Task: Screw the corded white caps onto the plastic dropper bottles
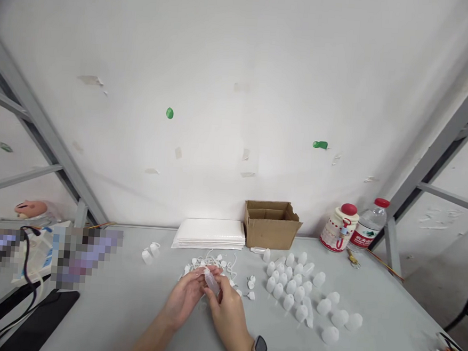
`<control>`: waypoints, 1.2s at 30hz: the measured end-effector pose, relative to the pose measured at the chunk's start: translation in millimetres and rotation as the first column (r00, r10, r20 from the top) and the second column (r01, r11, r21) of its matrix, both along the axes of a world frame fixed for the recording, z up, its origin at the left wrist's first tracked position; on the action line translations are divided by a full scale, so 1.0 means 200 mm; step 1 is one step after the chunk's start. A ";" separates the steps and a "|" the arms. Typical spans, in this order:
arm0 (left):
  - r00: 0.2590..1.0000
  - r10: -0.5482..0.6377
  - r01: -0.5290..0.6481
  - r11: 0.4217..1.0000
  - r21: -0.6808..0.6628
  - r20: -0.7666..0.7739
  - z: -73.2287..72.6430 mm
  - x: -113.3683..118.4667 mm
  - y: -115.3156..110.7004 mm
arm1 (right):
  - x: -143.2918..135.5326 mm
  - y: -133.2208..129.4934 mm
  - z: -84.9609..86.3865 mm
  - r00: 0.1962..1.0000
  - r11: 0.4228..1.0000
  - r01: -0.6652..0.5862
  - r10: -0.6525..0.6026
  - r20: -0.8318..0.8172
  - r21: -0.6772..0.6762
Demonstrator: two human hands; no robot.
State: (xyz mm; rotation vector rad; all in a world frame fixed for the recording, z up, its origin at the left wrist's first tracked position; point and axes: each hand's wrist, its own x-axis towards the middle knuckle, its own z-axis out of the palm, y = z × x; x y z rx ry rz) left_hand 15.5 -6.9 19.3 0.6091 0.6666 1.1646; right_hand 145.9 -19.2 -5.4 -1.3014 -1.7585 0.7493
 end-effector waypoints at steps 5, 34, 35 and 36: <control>0.999 -0.023 0.024 0.999 0.028 -0.030 0.01 0.00 0.00 | 0.00 0.00 -0.01 1.000 1.000 0.006 -0.006 -0.001 -0.004; 0.987 -0.050 0.059 0.997 -0.055 0.152 0.32 0.09 -0.25 | 0.02 -0.20 0.38 0.132 0.543 -0.809 -0.204 -0.970 -0.224; 0.988 -0.048 0.055 0.998 -0.043 0.146 0.32 0.09 -0.26 | 0.02 -0.20 0.39 0.117 0.522 -0.826 -0.212 -0.970 -0.214; 0.990 -0.041 0.046 0.998 -0.033 0.138 0.33 0.09 -0.26 | 0.02 -0.21 0.39 0.105 0.511 -0.835 -0.215 -0.971 -0.204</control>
